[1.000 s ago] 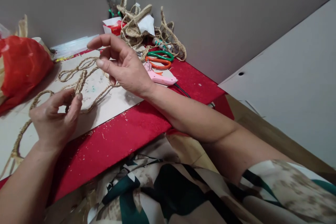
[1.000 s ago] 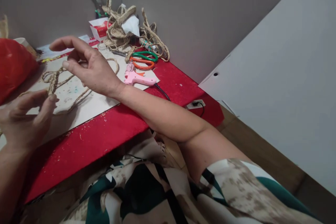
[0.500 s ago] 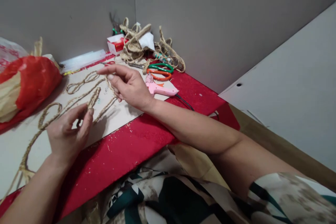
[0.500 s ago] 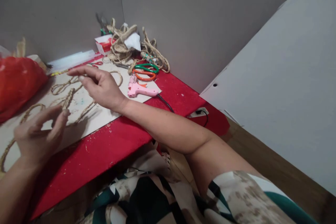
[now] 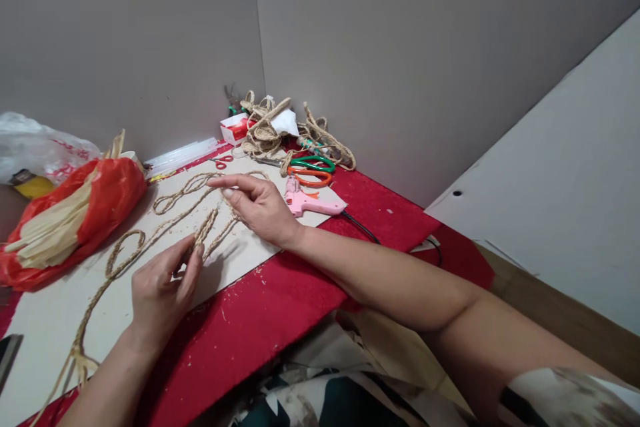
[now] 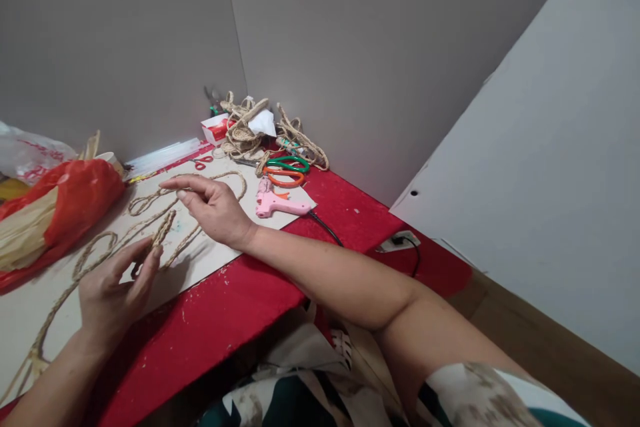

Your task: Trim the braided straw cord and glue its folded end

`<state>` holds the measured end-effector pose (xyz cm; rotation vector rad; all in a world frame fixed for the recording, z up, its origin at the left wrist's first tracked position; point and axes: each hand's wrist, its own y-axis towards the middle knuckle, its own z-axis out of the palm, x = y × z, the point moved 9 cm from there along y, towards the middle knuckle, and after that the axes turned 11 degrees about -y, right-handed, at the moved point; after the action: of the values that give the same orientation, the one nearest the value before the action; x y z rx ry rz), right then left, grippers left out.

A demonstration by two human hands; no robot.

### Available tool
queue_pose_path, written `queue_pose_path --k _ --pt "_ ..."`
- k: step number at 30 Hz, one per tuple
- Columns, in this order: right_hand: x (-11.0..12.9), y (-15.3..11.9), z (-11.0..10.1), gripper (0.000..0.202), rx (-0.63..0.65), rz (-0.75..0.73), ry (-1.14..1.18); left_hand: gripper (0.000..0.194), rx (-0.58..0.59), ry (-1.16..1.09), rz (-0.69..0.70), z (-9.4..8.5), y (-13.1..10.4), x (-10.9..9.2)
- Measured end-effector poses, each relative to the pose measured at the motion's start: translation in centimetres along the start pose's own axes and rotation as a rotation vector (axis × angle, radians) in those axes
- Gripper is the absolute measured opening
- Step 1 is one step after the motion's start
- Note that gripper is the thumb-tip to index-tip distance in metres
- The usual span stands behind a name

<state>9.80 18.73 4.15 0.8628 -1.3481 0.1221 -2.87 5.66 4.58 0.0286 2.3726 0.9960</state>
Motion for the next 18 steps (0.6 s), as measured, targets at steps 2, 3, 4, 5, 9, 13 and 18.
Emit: queue_pose_path --k 2,3,4,5,9,13,18 --pt "0.0 0.2 -0.1 0.029 -0.014 -0.024 0.013 0.019 -0.003 -0.044 -0.056 0.0 0.0 0.6" --pt "-0.1 0.3 -0.2 0.030 -0.026 -0.040 0.007 0.019 -0.004 -0.070 -0.089 0.1 0.0 0.9" --pt "-0.1 0.4 -0.3 0.031 -0.041 -0.056 -0.007 0.019 -0.005 -0.100 -0.125 0.1 0.0 1.3" --pt "-0.1 0.5 -0.4 0.031 -0.051 -0.072 -0.022 0.020 -0.004 -0.135 -0.165 0.2 0.0 1.7" --pt "-1.3 1.0 0.3 0.036 0.000 -0.007 0.001 0.024 0.056 -0.329 -0.331 1.2 0.2 2.6" --pt "-3.7 0.9 2.6 0.044 0.197 0.215 0.107 0.030 0.131 -0.524 -0.440 2.4 0.4 2.7" --pt "-4.1 0.7 4.2 0.027 0.344 0.242 0.183 0.034 0.168 -0.629 -0.521 3.5 0.0 3.5"
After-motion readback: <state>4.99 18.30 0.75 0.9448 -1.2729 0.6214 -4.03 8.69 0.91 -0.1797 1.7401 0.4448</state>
